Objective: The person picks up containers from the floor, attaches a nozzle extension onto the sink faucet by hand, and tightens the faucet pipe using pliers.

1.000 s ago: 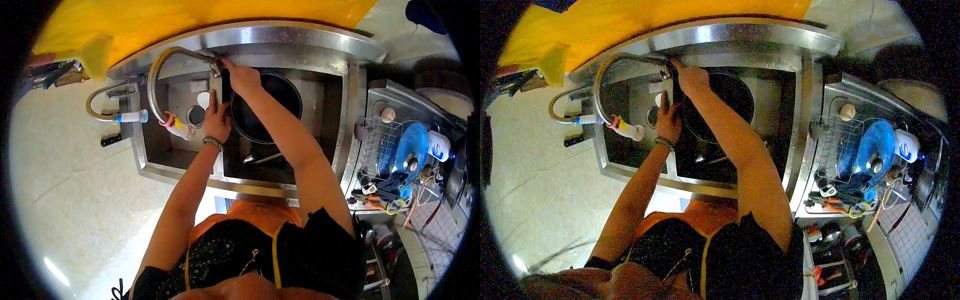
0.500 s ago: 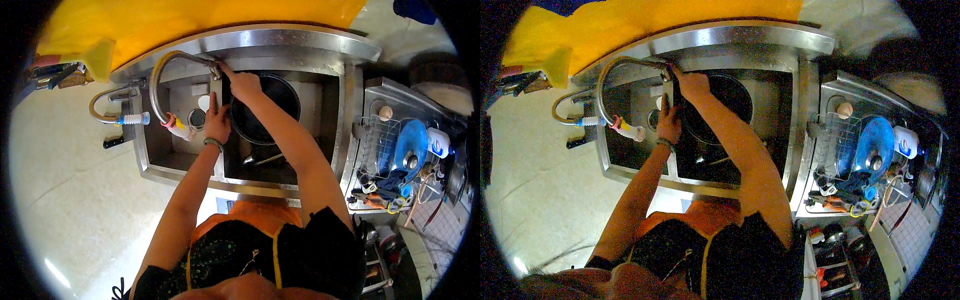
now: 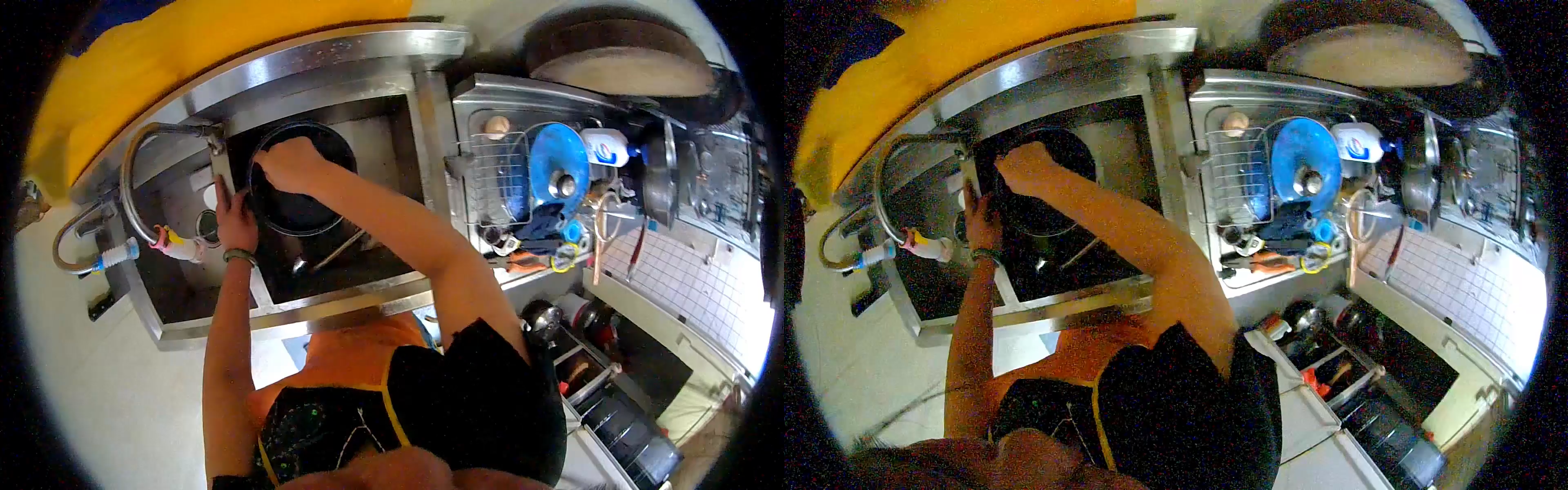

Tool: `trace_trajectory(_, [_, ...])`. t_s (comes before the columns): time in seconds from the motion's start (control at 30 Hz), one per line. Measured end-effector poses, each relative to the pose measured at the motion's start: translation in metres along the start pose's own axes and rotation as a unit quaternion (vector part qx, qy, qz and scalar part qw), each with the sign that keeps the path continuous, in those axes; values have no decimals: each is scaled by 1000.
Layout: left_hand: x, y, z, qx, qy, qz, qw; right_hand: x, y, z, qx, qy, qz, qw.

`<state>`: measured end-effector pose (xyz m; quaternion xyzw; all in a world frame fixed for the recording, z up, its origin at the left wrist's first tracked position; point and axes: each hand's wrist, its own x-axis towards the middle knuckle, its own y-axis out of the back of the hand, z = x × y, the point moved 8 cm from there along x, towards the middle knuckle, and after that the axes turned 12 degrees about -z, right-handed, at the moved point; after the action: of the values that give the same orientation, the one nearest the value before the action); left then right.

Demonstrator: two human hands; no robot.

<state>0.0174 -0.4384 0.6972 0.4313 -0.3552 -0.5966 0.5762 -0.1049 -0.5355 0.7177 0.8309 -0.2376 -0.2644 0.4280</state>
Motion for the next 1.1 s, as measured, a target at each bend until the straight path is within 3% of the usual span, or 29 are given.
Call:
trace_trajectory(0.13, [1,-8,-11,10,-11,13,1000,-94,76,25,-10,-92,9,996])
trace_trajectory(0.2, [2,-6,-15,12,-12,22,1000,-167,116,55,11,-153,119,981])
trace_trajectory(0.23, [0,-9,-13,11,-12,22,1000,-205,127,78,25,-254,94,962])
trace_trajectory(0.27, [0,-3,-6,-9,-16,6,1000,-248,140,94,-3,-296,139,945])
trace_trajectory(0.37, [-1,2,1,15,-3,-5,1000,-378,140,138,37,-445,216,868])
trace_trajectory(0.5, [-1,-7,-7,31,-29,20,999,-488,77,146,51,-514,238,823])
trace_trajectory(0.57, [-2,-3,-3,27,-18,13,999,-514,31,148,47,-514,211,830])
trace_trajectory(0.6, [-2,-4,-5,17,3,-5,1000,-517,16,144,-12,-581,131,803])
trace_trajectory(0.63, [-2,-7,-7,7,25,-24,999,-519,11,132,30,-575,190,795])
trace_trajectory(0.7, [-1,-9,-9,37,-20,14,999,-524,-3,127,-1,-513,227,828])
trace_trajectory(0.8, [-1,-9,-6,51,-44,24,997,-537,-13,127,-45,-528,216,820])
trace_trajectory(0.93, [-1,-9,-7,28,-63,37,997,-525,-4,112,-65,-447,231,862])
trace_trajectory(1.1, [-1,-11,-8,18,-42,19,999,-532,-27,125,-75,-450,167,874])
